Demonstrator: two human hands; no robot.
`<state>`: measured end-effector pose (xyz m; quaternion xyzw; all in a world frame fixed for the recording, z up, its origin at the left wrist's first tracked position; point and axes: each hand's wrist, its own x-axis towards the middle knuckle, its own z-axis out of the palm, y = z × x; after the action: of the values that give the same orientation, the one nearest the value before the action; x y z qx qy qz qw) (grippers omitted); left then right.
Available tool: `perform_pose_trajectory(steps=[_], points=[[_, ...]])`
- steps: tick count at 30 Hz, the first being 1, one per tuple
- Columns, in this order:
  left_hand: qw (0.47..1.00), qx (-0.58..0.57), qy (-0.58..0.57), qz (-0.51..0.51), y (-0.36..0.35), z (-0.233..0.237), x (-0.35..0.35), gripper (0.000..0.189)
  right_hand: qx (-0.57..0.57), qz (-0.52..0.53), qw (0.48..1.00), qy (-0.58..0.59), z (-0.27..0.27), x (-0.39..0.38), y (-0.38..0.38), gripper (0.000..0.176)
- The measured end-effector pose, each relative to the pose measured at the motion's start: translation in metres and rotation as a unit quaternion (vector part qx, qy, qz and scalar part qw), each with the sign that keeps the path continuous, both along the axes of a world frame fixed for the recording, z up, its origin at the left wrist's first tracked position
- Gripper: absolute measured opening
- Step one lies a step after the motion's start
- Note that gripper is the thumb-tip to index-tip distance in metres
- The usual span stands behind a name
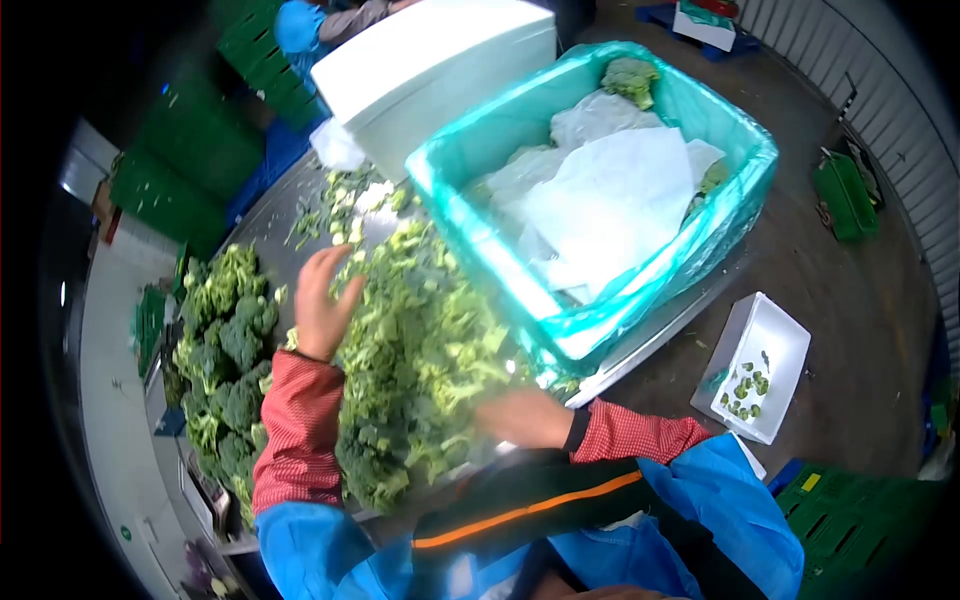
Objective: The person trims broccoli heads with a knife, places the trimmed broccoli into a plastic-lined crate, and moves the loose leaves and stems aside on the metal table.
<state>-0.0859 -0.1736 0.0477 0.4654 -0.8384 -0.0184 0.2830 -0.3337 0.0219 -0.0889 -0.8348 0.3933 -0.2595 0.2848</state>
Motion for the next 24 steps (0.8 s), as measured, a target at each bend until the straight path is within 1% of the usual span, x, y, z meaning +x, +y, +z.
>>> perform_pose_trajectory(steps=[2, 3, 4, 6, 8, 9, 10, 12, 14, 15, 17, 18, 19, 21, 22, 23, 24], points=[[0.992, -0.018, 0.038, -0.123, -0.018, 0.017, -0.083, 0.041, -0.018, -0.01, 1.0, -0.02, 0.005, -0.018, 0.003, 0.022], [0.985, -0.006, 0.046, -0.167, -0.028, 0.022, -0.121, 0.041, 0.004, 0.004, 1.0, -0.028, 0.002, -0.029, 0.005, 0.022], [0.976, 0.005, 0.053, -0.21, -0.039, 0.027, -0.158, 0.041, 0.033, 0.023, 0.999, -0.011, 0.0, -0.041, 0.006, 0.021], [0.966, 0.0, 0.016, -0.257, -0.066, 0.027, -0.226, 0.043, 0.073, 0.029, 0.997, -0.016, -0.017, -0.062, 0.011, 0.021], [0.957, 0.011, 0.018, -0.29, -0.097, 0.018, -0.289, 0.047, 0.133, 0.069, 0.989, -0.015, -0.017, -0.09, 0.01, 0.022], [0.958, 0.02, 0.022, -0.286, -0.114, 0.013, -0.319, 0.049, 0.148, 0.082, 0.985, -0.038, -0.029, -0.102, 0.012, 0.025], [0.958, 0.03, 0.027, -0.282, -0.13, 0.007, -0.349, 0.051, 0.128, 0.043, 0.99, -0.046, -0.034, -0.113, 0.018, 0.028], [0.963, 0.042, 0.035, -0.262, -0.161, -0.008, -0.399, 0.056, 0.269, 0.045, 0.962, 0.019, -0.023, -0.139, 0.018, 0.029], [0.971, 0.052, 0.042, -0.232, -0.188, -0.02, -0.447, 0.064, 0.262, 0.076, 0.961, 0.05, -0.034, -0.162, 0.019, 0.03], [0.972, 0.083, 0.03, -0.216, -0.19, -0.015, -0.468, 0.073, 0.253, 0.09, 0.962, 0.059, -0.033, -0.172, 0.018, 0.03], [0.964, 0.139, 0.031, -0.226, -0.193, -0.007, -0.499, 0.077, 0.272, 0.102, 0.955, 0.066, -0.034, -0.188, 0.018, 0.03], [0.958, 0.169, 0.029, -0.231, -0.194, -0.003, -0.512, 0.079, 0.321, 0.086, 0.941, 0.066, -0.031, -0.194, 0.02, 0.033], [0.968, 0.101, 0.054, -0.225, -0.226, -0.038, -0.529, 0.081, 0.367, 0.066, 0.926, 0.066, -0.027, -0.2, 0.021, 0.036], [0.983, 0.052, 0.011, -0.174, -0.26, -0.071, -0.552, 0.088, 0.413, 0.073, 0.907, 0.031, -0.015, -0.217, 0.017, 0.04], [0.989, 0.029, -0.011, -0.148, -0.256, -0.067, -0.561, 0.092, 0.411, 0.095, 0.907, 0.01, -0.034, -0.22, 0.017, 0.041], [0.989, 0.081, -0.065, -0.107, -0.254, -0.061, -0.567, 0.099, 0.409, 0.118, 0.905, -0.01, -0.054, -0.223, 0.017, 0.043], [0.994, 0.062, -0.079, -0.05, -0.224, -0.035, -0.568, 0.1, 0.408, 0.141, 0.901, -0.031, -0.073, -0.226, 0.016, 0.044]])
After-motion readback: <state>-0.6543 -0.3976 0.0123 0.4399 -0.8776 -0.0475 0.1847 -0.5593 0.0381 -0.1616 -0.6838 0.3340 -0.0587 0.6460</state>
